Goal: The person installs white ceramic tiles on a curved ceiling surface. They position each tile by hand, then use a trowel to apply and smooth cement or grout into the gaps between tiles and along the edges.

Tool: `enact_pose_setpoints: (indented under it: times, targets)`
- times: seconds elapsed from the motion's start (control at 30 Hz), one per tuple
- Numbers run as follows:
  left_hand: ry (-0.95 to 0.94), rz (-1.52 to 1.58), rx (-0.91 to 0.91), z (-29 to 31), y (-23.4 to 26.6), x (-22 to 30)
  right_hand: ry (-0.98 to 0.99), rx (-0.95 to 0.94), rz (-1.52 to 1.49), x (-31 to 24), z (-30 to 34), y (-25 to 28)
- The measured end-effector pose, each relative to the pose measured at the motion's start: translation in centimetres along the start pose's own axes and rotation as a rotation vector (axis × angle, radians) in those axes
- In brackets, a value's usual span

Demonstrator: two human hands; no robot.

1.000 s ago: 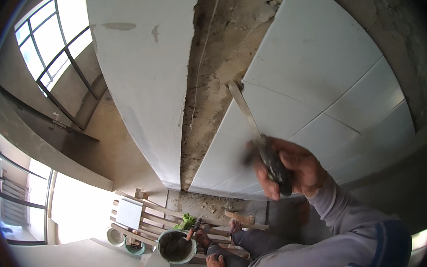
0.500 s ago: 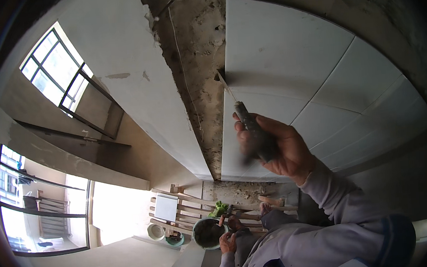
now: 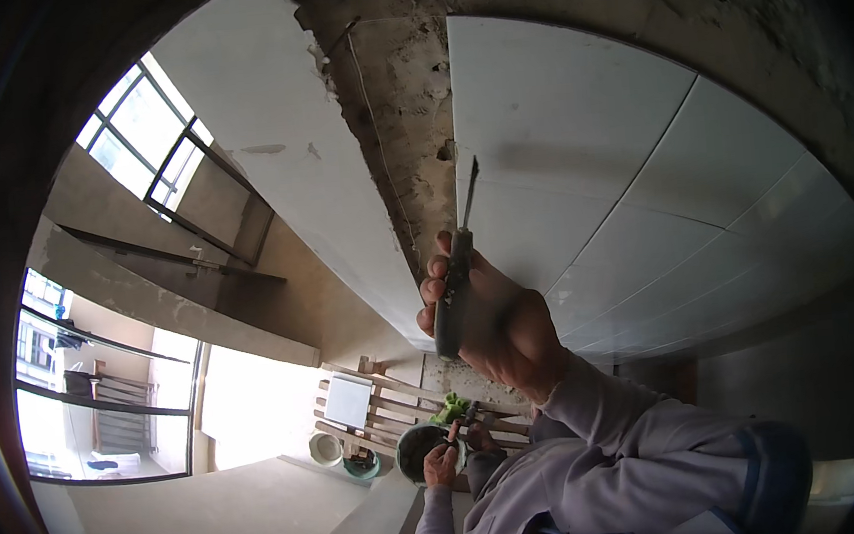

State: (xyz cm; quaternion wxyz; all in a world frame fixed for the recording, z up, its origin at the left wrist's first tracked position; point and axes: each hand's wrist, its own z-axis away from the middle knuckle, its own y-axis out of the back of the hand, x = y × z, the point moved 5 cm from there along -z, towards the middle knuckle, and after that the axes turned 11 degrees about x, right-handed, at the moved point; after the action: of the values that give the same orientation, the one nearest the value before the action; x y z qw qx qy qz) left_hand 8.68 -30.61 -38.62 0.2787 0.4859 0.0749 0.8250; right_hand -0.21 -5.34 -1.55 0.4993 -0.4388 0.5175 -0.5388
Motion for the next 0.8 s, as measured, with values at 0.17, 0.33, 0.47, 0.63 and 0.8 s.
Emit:
enact_pose_setpoints:
  times: [0.17, 0.33, 0.47, 0.63, 0.8]
  targets:
    - [-0.005, -0.023, 0.082, -1.5, 0.8, -3.6, -0.039, -0.008, 0.121, 0.3, -0.6, 0.8]
    - [-0.017, -0.044, 0.034, -2.0, 0.1, -3.9, -0.036, 0.016, 0.18, -1.6, -2.9, 1.1]
    - [-0.054, -0.008, -0.041, -2.2, -0.4, -2.2, -0.006, 0.083, 0.147, -2.3, -3.0, 1.6]
    - [0.001, -0.012, -0.038, -2.4, -0.3, -2.5, 0.075, 0.123, 0.036, -3.1, -1.7, 1.1]
    - [-0.107, -0.035, -0.033, -2.6, 0.8, -2.9, 0.075, 0.155, -0.032, -4.1, -0.9, 0.7]
